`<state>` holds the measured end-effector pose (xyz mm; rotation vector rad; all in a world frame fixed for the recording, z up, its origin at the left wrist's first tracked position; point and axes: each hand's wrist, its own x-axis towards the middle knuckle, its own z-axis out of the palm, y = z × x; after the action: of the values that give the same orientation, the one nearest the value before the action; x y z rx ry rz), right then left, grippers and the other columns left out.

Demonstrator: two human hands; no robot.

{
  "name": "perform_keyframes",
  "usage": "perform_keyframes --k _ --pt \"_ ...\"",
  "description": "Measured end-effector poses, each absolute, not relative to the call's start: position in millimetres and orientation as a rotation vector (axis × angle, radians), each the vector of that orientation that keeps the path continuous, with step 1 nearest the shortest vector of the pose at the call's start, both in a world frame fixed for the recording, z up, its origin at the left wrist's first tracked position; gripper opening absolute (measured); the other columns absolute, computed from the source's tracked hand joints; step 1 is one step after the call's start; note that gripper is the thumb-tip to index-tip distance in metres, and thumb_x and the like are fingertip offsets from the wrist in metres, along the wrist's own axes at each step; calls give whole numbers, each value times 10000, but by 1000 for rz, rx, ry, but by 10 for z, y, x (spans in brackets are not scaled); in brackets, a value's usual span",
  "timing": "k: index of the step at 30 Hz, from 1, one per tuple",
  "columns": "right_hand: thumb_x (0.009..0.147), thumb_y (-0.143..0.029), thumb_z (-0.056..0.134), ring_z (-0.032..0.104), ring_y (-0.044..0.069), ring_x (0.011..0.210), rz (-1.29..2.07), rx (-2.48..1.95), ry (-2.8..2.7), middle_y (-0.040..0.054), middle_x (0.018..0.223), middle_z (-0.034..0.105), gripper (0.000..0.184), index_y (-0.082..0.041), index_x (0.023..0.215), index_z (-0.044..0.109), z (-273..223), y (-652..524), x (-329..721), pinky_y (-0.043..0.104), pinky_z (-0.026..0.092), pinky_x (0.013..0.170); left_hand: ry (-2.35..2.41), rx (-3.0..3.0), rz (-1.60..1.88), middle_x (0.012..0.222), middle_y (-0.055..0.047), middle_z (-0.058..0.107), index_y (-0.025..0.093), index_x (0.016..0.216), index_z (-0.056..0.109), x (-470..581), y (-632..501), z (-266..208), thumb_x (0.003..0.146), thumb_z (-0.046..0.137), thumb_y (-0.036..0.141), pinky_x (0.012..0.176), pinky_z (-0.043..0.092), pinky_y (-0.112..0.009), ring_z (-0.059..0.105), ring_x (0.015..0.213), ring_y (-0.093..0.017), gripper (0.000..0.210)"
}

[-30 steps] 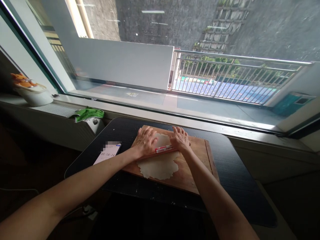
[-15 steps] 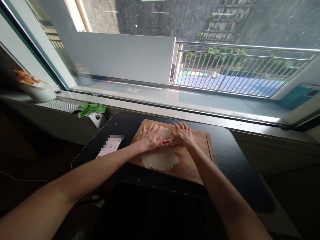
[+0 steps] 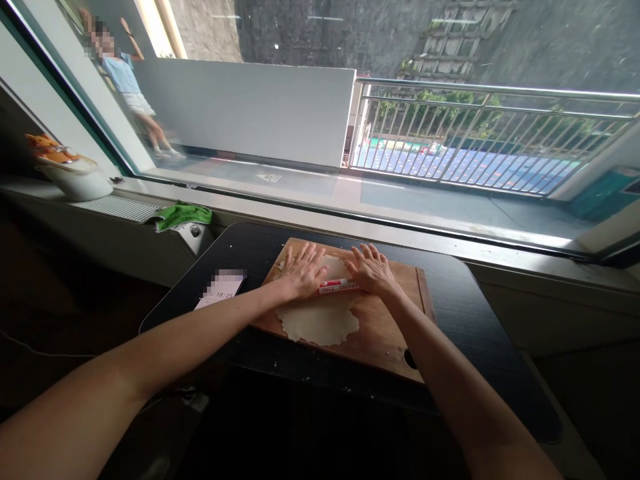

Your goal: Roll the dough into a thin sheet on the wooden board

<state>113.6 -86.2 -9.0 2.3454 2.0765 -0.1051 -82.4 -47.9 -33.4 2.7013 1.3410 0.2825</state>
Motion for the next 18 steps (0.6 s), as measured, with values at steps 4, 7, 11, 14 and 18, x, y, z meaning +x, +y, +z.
perform_keyframes --k 4,7,11,14,18 --pt "1003 -450 277 222 268 1487 -28 2276 2195 101 1580 372 540 -222 1461 449 -154 -1292 1202 462 255 1156 1181 2757 285 1595 -102 366 231 1523 401 -885 -846 -367 1008 366 475 1204 166 -574 283 1483 -322 571" --pt "1001 -421 275 261 275 1474 -78 2276 2163 95 1549 416 503 -242 1415 500 -146 -1293 1226 482 283 1141 1181 2756 260 1594 -106 366 211 1518 414 -833 -790 -320 1003 373 493 1212 153 -572 261 1491 -333 589" --pt "994 -430 296 315 287 1456 -139 2343 2083 89 1518 458 496 -244 1396 519 -82 -906 1202 485 336 1116 1347 2619 128 1596 -133 350 168 1546 357 -736 -429 -158 1016 324 484 1197 157 -622 211 1507 -345 619" --pt "976 -416 348 338 281 1449 -29 2340 2154 92 1520 467 490 -248 1400 529 -170 -939 1241 469 354 1112 1317 2567 68 1620 -152 282 142 1554 332 -760 -480 -127 1017 286 509 1195 147 -633 183 1515 -342 652" --pt "970 -399 347 366 280 1435 112 2255 2297 90 1487 513 468 -280 1357 581 -326 -1234 1328 488 347 1117 1172 2624 142 1618 -127 301 186 1534 384 -816 -729 -186 1009 291 539 1211 120 -613 205 1511 -328 639"
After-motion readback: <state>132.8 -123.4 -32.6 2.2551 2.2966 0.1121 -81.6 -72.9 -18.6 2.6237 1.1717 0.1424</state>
